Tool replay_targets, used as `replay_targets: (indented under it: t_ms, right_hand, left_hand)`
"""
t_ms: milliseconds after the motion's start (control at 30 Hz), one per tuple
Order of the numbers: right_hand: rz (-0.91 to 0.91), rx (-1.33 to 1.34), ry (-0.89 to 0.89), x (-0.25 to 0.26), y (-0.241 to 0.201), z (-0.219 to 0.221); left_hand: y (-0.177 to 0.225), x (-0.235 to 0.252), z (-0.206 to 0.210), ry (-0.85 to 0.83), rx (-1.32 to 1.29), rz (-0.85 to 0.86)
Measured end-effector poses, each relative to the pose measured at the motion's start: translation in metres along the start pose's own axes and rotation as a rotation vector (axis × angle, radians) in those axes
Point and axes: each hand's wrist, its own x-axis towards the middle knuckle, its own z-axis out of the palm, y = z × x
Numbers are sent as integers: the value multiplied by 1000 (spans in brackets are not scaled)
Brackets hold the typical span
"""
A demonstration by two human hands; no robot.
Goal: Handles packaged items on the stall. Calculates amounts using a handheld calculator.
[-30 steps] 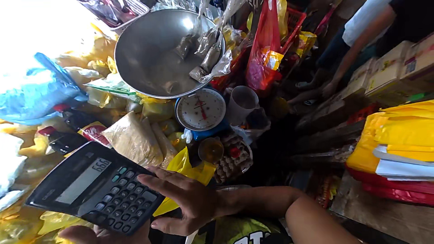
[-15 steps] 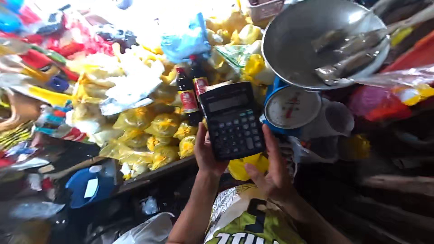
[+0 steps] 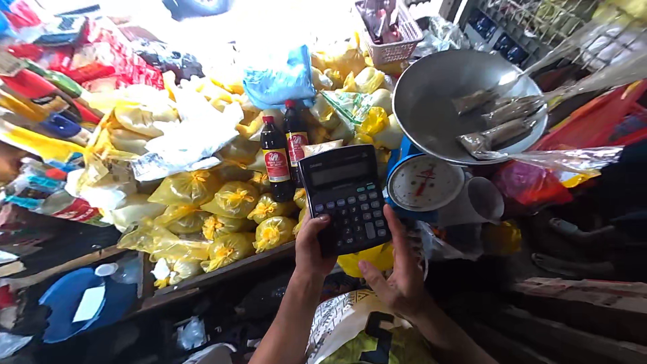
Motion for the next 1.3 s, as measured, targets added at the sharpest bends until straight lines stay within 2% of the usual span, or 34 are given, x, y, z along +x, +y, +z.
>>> replay_targets:
  t_ms: [133,233,300,467,600,667,733,967,1300]
  right_hand:
    - [-35,-30,-48,-1,-2,5]
    - [-102,-29,-126,-5,-8,18]
    - [-147,-40,-190,-9,-10,27]
    - [-164,-53,-297,-12,-6,33]
    - [-147,-3,-287,-8,-7,34]
    - [-160,22,-276,-8,-8,38]
    - [-179,34,-265,-8,-8,43]
    - [-139,4,-201,-19,-8,36]
    - [-75,18,-85,-29,-6,10]
  left_hand:
    - [4,-5,-16,12,-65,8]
    - [22,-16,-39,64,-14,56]
    - [41,-22,-56,114,53,162]
    - [94,-28,-85,161,208,570]
    - [101,-33,-84,194,246,699]
    - [90,-35,-79,185,202,667]
    - [77,-37,-71,157,172,543]
    - [43,-33,-55,97,264,350]
    - [20,-15,-23,-4,237,238]
